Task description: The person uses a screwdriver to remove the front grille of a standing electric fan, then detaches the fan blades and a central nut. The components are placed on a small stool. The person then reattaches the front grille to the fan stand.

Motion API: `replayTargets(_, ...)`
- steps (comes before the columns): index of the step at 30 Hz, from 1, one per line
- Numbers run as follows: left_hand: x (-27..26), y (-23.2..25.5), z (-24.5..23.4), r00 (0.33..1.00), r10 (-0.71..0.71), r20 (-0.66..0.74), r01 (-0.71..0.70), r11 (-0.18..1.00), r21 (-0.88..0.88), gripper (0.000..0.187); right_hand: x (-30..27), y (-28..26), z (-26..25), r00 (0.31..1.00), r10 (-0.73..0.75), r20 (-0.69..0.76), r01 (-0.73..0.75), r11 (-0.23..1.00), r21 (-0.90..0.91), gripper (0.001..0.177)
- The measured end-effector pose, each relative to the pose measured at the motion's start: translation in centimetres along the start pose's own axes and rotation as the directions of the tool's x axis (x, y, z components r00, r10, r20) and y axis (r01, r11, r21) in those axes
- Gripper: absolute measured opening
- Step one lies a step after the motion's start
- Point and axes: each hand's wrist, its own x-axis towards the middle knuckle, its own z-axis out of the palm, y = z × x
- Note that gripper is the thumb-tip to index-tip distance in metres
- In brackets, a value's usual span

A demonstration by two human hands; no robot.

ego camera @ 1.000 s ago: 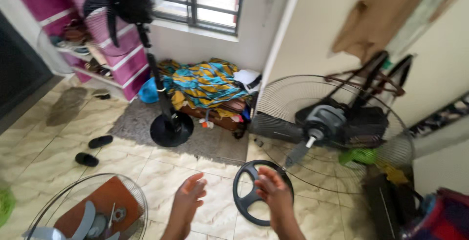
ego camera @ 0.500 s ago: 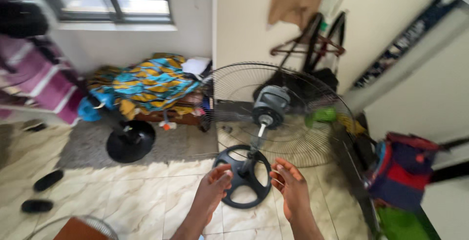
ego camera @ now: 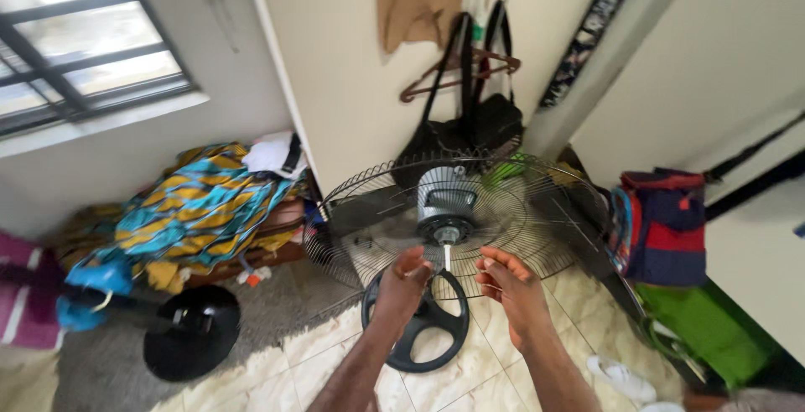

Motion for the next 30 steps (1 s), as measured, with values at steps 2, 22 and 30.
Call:
replayTargets(2, 1.1, 0.7, -0.1, 1.000, 0.001, -0.006, -0.001, 1.000, 0.005, 0.047, 0.2, -0.1, 0.6, 0.999, -0.027, -0.030, 0.027, 1.000, -0.012, 0.034)
replayTargets(22, -5.6, 13.3, -5.0, 0.300, 0.948, -0.102, -0.464, 0.239, 0.853, 0.035, -4.3, -16.0, 1.3, 0.112, -0.990, 0.087, 0.345, -0.044, -0.937, 0.037)
replayTargets(30, -2.9, 16.3, -6.6, 0.383, 0.905, -0.185, -0.372, 0.335, 0.866, 0.078, 0.6, -16.2, -3.3, 0.651, -0.756, 0.064, 0.518, 0.382, -0.766, 0.033)
